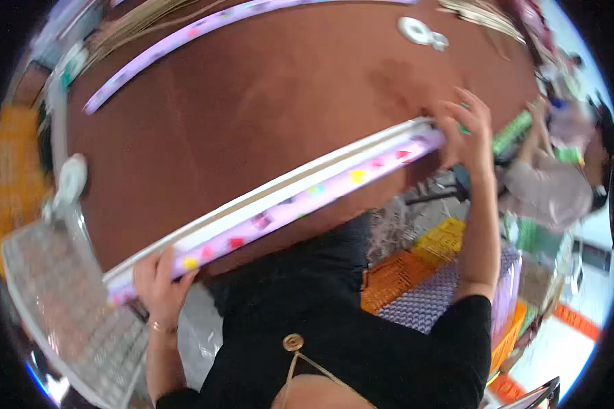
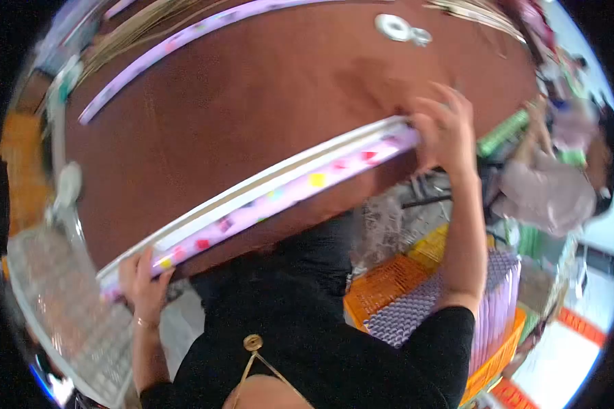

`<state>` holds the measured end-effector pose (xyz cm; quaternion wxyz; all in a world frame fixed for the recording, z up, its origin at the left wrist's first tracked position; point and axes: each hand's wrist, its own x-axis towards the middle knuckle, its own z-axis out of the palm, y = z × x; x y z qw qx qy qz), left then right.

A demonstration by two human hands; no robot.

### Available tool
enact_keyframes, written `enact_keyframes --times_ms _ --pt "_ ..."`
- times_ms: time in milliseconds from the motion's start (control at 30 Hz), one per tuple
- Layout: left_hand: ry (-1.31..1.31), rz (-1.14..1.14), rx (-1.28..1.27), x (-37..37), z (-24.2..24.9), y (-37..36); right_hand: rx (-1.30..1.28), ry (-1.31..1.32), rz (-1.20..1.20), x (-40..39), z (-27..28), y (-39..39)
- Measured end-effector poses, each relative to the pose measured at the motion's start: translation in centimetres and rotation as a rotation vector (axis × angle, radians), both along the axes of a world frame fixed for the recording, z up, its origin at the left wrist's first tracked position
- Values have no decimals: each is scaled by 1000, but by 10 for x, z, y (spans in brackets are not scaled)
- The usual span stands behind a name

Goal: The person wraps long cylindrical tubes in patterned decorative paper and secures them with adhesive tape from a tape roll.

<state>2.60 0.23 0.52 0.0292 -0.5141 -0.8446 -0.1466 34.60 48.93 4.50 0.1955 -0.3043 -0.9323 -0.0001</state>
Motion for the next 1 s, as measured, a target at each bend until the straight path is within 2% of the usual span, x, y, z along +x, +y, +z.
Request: enact_keyframes --times_ms 67,167,200,267,400,467,667,1000 --pt "52 -18 8 0 1 1 -73 23 10 -18 8 -23" --pt "69 -34 74 -2 4 3 -105 -71 251 -48 14 -68" --pt "69 -25 76 -1 4 2 -195 -55 329 -59 10 -83" --pt "87 -25 106 -3 4 2 -217 -97 410 -76 9 -118" --pt "88 -22 119 0 14 10 -265 -83 603 -93 6 -130" --pt "92 -21 126 -2 19 11 -401 -79 572 -92 2 -126" --pt "76 -29 89 -11 10 -16 -364 -64 586 -97 -3 -139" --pt "200 148 100 -51 2 -96 -354 -59 599 -95 -8 -138"
